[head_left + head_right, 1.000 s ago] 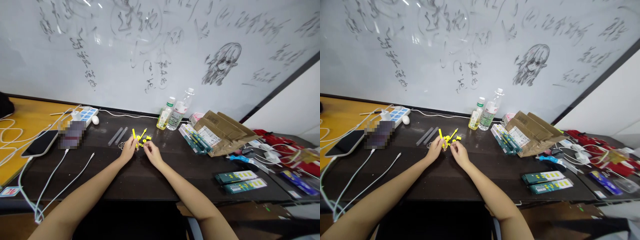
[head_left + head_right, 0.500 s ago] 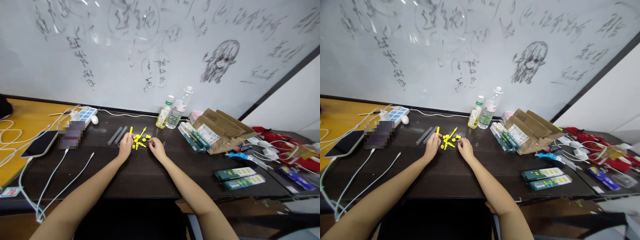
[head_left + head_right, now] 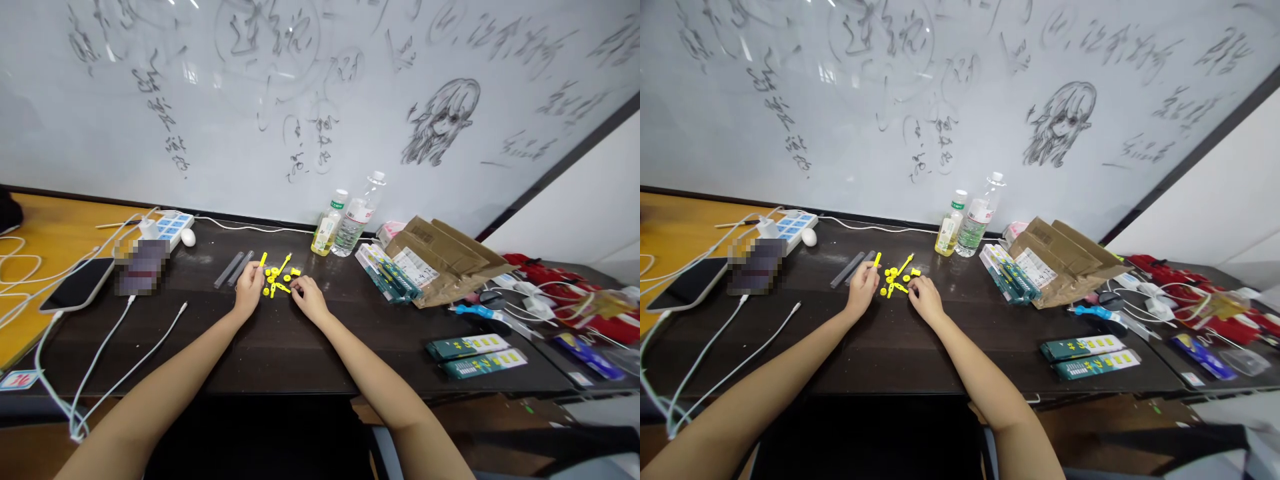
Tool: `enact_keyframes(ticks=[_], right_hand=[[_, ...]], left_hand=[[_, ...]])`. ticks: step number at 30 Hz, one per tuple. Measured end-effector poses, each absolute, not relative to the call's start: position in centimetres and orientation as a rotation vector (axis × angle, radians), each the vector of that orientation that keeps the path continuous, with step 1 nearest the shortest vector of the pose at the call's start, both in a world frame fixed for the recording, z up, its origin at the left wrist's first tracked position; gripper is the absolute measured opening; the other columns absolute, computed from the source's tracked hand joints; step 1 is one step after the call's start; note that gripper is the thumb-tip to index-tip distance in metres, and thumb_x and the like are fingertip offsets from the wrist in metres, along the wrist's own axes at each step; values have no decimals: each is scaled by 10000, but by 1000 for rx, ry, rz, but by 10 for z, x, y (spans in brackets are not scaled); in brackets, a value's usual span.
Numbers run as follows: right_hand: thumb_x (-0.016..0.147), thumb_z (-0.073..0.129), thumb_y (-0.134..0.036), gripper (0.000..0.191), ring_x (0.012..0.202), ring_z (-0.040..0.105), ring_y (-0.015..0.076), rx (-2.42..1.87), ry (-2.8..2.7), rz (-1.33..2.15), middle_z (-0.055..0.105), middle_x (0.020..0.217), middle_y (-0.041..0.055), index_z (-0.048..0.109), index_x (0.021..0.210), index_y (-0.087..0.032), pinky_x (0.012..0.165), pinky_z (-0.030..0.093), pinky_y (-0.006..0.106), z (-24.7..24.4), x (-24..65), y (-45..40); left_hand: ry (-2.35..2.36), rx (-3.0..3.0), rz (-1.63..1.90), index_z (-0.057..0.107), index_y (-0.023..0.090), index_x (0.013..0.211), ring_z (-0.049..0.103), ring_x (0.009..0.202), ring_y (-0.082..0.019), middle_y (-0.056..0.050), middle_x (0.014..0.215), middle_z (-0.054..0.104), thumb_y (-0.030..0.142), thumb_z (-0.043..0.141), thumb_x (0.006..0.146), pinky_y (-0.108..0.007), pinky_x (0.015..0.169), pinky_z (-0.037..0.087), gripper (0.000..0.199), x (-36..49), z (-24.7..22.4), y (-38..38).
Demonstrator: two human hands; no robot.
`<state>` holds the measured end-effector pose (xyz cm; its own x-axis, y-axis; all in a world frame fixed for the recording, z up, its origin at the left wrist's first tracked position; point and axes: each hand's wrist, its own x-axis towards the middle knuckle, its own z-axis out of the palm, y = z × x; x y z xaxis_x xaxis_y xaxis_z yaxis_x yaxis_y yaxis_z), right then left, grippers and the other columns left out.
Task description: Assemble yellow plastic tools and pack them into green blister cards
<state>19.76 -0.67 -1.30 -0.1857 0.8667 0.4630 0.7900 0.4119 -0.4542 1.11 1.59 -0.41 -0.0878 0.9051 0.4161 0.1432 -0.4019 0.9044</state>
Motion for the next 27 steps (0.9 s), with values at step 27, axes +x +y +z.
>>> enact_keyframes(ticks=[27], right_hand=[[856,555,-342,250,920,503,241,-1594,-2158,-186,551,977,95,629,1060,-218,792,435,341,1,191,21]], left_hand=[[1198,1897,1358,608,188,830,552,631,-118,4,706,616,412,479,870,-214,616,401,262,12,-7,9]])
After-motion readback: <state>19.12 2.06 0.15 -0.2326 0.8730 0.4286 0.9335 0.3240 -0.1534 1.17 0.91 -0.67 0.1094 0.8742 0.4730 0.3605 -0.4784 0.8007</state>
